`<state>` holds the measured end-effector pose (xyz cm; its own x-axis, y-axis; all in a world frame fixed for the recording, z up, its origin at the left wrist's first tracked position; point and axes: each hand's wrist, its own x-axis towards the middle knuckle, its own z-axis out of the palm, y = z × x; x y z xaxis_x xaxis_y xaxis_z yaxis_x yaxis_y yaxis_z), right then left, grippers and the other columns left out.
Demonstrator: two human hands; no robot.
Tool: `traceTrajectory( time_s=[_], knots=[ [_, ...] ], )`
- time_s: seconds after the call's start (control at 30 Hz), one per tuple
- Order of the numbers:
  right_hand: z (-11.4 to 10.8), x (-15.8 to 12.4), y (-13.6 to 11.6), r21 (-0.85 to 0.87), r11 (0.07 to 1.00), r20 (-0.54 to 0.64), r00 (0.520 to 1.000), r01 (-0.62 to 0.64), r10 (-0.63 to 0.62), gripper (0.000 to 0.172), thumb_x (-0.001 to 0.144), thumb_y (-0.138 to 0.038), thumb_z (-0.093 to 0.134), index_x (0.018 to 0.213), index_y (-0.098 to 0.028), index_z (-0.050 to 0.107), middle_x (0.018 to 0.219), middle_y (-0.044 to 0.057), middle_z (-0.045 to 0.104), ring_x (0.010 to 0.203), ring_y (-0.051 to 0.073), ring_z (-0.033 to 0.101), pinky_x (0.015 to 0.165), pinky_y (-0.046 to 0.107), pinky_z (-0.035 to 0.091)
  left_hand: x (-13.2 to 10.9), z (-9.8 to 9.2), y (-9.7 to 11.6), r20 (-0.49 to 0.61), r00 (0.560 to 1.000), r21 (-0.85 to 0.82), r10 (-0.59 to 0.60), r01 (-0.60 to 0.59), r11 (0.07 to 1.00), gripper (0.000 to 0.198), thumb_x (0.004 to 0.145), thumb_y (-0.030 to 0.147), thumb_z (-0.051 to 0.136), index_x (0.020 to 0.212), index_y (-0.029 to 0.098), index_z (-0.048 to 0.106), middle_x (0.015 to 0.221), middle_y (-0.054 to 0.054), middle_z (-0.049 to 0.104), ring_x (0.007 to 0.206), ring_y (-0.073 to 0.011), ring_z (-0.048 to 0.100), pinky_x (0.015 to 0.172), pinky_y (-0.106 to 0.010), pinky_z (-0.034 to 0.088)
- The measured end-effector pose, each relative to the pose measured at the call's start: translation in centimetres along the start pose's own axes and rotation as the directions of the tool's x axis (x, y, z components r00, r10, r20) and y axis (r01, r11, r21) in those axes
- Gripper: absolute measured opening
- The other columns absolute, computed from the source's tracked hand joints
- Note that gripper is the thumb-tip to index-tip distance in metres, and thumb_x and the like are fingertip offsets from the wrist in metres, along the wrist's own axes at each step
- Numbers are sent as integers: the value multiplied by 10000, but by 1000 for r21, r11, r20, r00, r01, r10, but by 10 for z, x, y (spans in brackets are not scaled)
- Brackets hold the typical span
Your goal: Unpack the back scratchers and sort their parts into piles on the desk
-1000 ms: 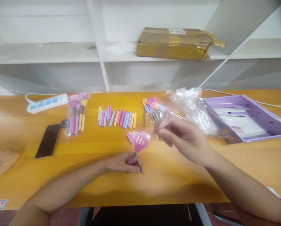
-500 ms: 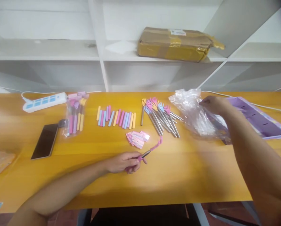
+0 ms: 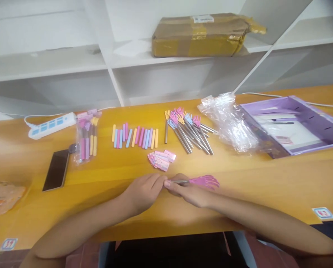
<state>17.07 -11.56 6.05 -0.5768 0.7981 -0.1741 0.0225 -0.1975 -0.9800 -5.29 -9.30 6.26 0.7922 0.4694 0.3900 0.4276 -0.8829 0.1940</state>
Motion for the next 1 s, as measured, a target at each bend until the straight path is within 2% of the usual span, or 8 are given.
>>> traceTrajectory(
  time_s=[0.1, 0.23, 0.33, 0.5, 0.67, 0.87, 0.93, 1.0],
  knots=[
    [8, 14, 4, 288, 955, 12, 997, -78, 78, 721, 980, -773, 613, 622, -243, 281, 575, -74, 196, 533, 93, 157, 539, 309, 123, 2, -3, -3, -51, 995, 207, 91, -78, 975, 285, 1110, 119, 443, 910, 163, 642, 724, -26, 566, 658, -188, 516, 596, -339, 374],
    [8, 18, 7, 403, 913, -39, 995, -66, 89, 754, 951, -781, 646, 592, -240, 262, 539, -90, 181, 493, 71, 157, 519, 299, 105, 7, -8, -10, -33, 996, 275, 87, -74, 959, 304, 1121, 160, 471, 869, 180, 640, 678, -17, 533, 620, -179, 493, 553, -350, 309],
    [11, 15, 6, 485, 868, -39, 989, -105, 141, 706, 968, -715, 659, 620, -243, 265, 539, -100, 183, 482, 68, 135, 499, 290, 81, 8, -11, -13, 46, 999, 199, 18, -27, 980, 363, 1154, 268, 464, 860, 185, 661, 659, -23, 538, 599, -173, 489, 535, -346, 263],
    [14, 9, 2, 570, 816, -25, 991, -95, 132, 654, 978, -630, 659, 631, -242, 263, 541, -106, 182, 468, 63, 115, 484, 287, 67, 10, -17, -15, 158, 976, -14, -148, 152, 988, 481, 1167, 433, 429, 804, 197, 639, 649, -32, 544, 568, -167, 429, 543, -330, 216],
    [15, 3, -3, 567, 822, -55, 993, -58, 108, 651, 984, -601, 664, 618, -238, 265, 532, -106, 186, 466, 58, 128, 494, 285, 75, 6, -24, -13, 226, 958, -80, -177, 199, 977, 503, 1164, 487, 388, 814, 205, 614, 642, -31, 542, 534, -168, 376, 536, -336, 177],
    [19, -15, -15, 514, 857, -91, 990, -47, 108, 704, 975, -644, 687, 599, -234, 256, 538, -99, 185, 472, 52, 138, 498, 284, 80, 0, -25, -2, 251, 959, -79, -132, 156, 985, 436, 1169, 423, 379, 836, 212, 564, 633, -20, 588, 501, -170, 487, 498, -308, 223],
    [17, -24, -15, 500, 865, -92, 990, -48, 108, 711, 982, -656, 678, 595, -233, 259, 536, -95, 190, 470, 53, 142, 490, 283, 90, -5, -25, 1, 284, 952, -82, -113, 142, 986, 423, 1174, 412, 365, 868, 209, 574, 678, -38, 667, 538, -186, 587, 504, -286, 305],
    [8, -39, -14, 507, 861, -115, 987, -42, 115, 706, 987, -640, 681, 600, -233, 254, 539, -96, 175, 467, 54, 131, 480, 281, 93, -15, -32, -5, 356, 925, -101, -129, 176, 979, 406, 1177, 407, 360, 920, 210, 604, 817, -70, 773, 666, -214, 714, 566, -280, 438]
  ],
)
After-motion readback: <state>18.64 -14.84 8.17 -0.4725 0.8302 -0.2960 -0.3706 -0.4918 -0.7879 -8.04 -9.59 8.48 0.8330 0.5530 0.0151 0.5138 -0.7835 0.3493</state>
